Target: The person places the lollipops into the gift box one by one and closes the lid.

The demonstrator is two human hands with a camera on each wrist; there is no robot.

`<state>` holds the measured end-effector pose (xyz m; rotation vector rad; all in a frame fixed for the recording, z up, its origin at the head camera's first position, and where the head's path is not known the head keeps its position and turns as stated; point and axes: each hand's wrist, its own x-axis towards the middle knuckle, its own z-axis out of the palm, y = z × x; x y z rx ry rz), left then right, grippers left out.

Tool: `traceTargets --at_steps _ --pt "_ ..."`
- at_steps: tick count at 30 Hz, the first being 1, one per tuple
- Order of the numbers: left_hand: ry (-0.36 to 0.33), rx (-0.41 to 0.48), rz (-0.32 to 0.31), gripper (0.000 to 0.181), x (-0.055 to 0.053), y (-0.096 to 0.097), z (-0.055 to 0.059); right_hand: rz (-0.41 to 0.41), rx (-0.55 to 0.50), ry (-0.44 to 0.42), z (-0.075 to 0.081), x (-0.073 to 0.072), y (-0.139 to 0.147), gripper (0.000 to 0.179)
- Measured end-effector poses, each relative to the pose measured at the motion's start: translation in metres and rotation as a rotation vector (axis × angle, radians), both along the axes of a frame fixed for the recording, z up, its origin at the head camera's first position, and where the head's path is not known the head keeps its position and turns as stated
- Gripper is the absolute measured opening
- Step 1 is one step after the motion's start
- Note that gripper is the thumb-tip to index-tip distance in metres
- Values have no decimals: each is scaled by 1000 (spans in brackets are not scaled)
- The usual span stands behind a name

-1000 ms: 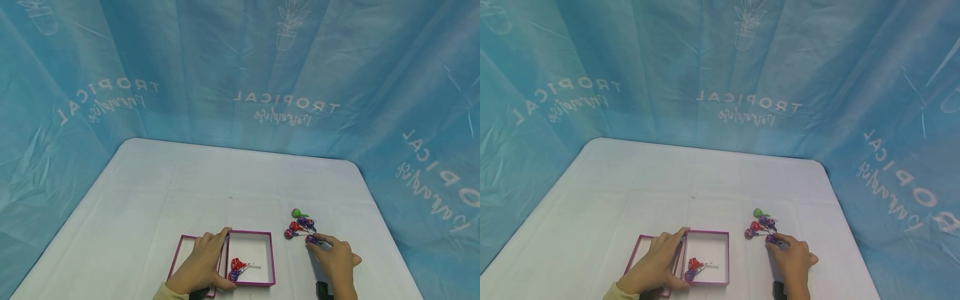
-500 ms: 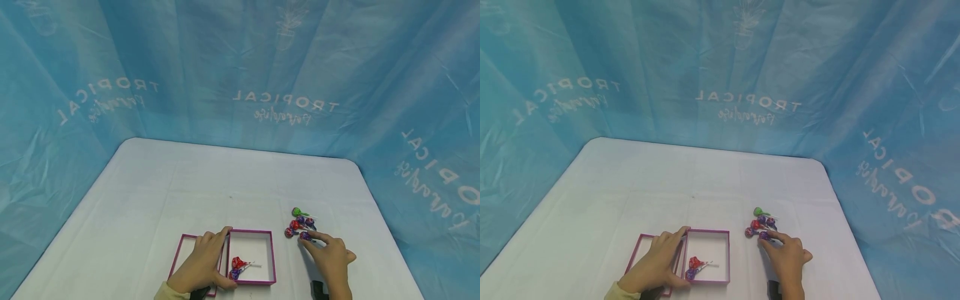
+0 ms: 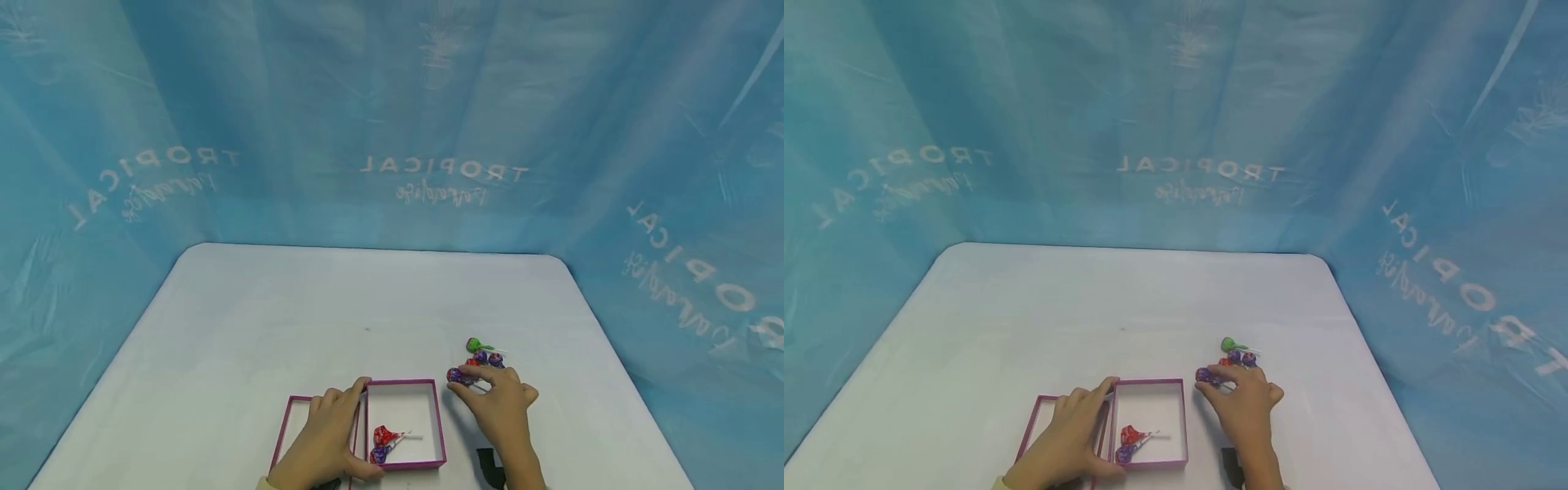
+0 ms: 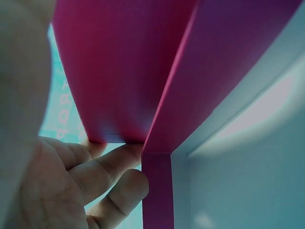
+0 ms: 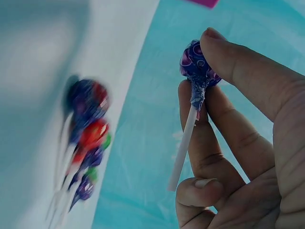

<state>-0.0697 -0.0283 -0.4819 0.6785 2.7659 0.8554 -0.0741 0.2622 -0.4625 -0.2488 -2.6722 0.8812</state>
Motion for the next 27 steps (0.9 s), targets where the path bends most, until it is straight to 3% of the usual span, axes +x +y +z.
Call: traceTargets --at_steps 6,15,27 --pt "3 16 2 138 1 -5 0 57 -11 52 6 -1 -21 34" --pt "11 11 -21 136 -2 -3 3 144 -3 63 13 3 -47 29" --pt "28 2 -14 136 -1 -5 3 227 -28 7 18 11 -65 28"
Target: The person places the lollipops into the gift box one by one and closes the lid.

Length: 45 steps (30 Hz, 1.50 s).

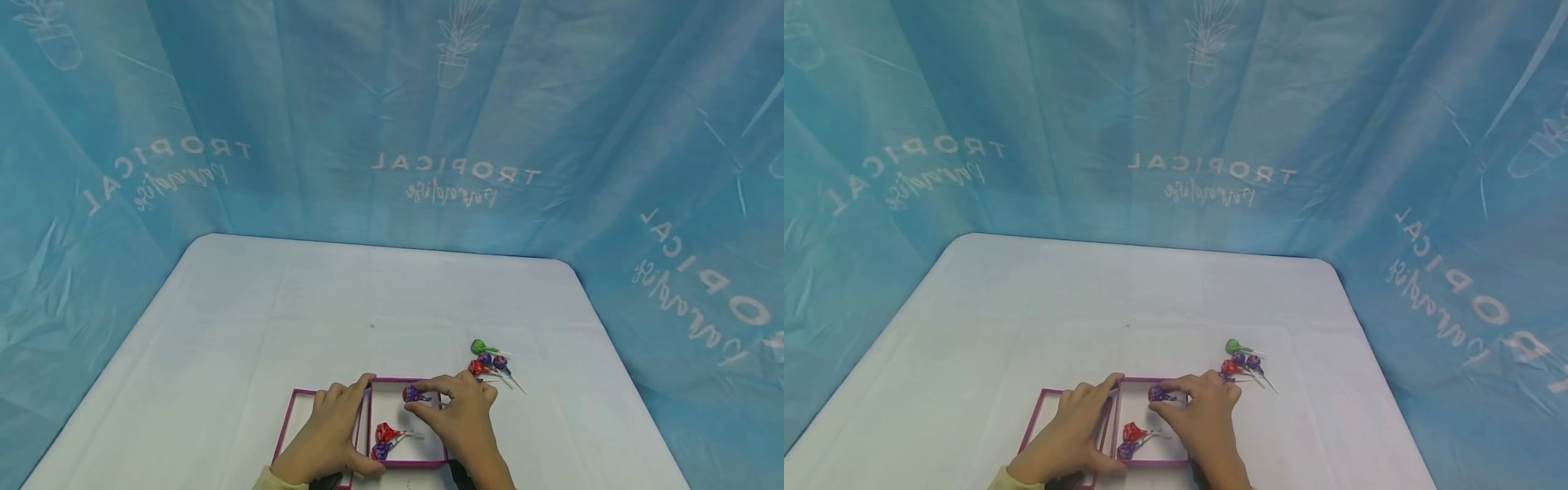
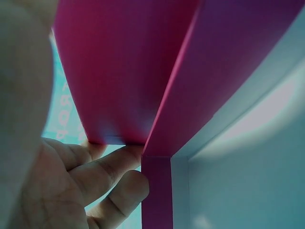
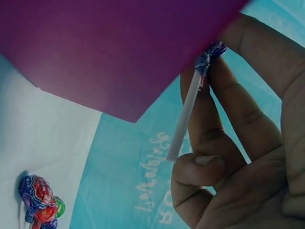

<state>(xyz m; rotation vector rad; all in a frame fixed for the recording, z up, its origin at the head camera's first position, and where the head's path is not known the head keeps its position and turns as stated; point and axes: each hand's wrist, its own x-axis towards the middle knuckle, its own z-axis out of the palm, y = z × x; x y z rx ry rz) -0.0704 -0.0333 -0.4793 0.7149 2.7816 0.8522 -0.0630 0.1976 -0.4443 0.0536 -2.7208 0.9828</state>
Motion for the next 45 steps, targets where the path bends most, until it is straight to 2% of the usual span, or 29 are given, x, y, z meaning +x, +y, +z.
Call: traceTargets --at_steps 6,15,24,45 --pt "7 3 0 136 -1 -1 1 22 8 -41 0 4 -6 28" --pt "7 4 3 136 -3 -1 3 108 6 20 -7 7 -22 29" --pt "19 -3 -1 136 -1 -1 3 76 141 -13 -12 5 -27 28" --pt "1 8 -16 137 1 -1 3 85 235 -79 -23 4 -32 29"
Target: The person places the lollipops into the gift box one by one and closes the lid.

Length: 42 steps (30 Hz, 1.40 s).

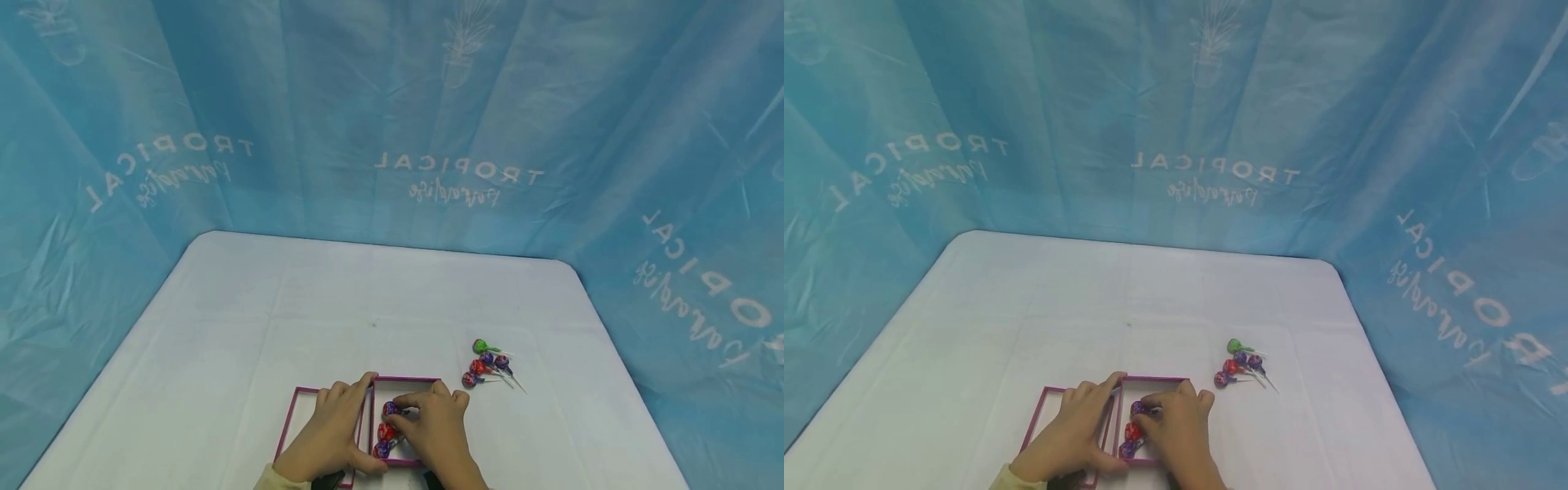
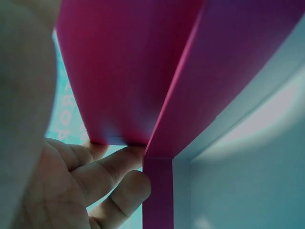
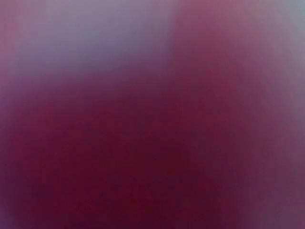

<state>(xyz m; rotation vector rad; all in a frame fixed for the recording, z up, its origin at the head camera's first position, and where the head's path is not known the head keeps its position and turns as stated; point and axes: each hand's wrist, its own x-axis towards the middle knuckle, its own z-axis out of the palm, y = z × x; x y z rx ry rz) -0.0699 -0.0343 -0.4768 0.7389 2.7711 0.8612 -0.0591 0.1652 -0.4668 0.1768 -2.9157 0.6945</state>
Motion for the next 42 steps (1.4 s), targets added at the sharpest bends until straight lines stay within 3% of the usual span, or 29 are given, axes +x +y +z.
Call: traceTargets --at_steps 23,42 --pt "10 22 3 135 3 0 1 15 60 -54 -6 -1 -1 25" --pt "10 11 3 137 1 1 -1 30 87 -59 -1 0 -1 26"
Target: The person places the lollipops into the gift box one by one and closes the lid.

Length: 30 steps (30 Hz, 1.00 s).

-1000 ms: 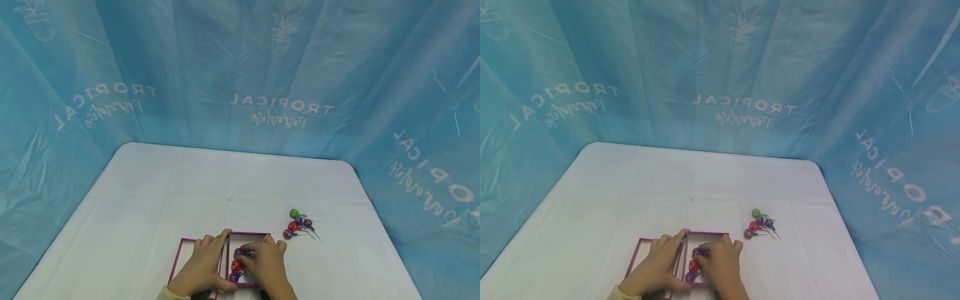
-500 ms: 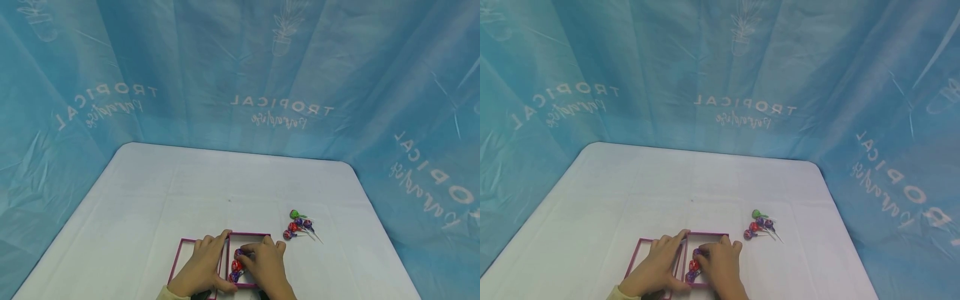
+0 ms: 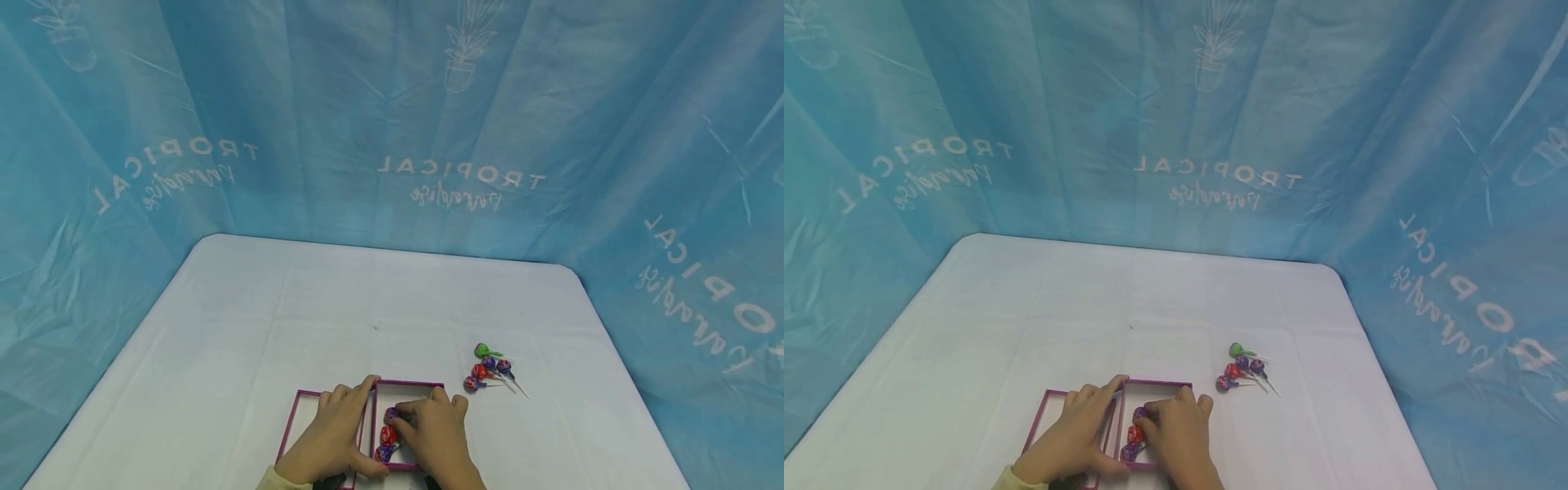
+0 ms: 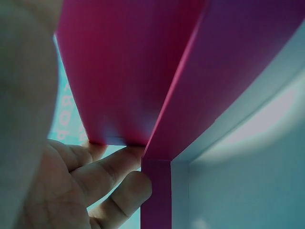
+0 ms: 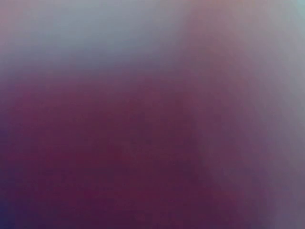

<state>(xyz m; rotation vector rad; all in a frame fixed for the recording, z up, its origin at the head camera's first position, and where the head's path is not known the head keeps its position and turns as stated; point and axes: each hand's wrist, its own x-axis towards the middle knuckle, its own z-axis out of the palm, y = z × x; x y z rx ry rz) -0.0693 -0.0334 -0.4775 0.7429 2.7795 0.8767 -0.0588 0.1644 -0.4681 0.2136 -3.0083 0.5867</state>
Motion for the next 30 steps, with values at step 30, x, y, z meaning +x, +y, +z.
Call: traceTargets --at_steps 30 --pt "-9 -18 7 138 -2 1 -4 -114 -279 202 2 2 20 10"
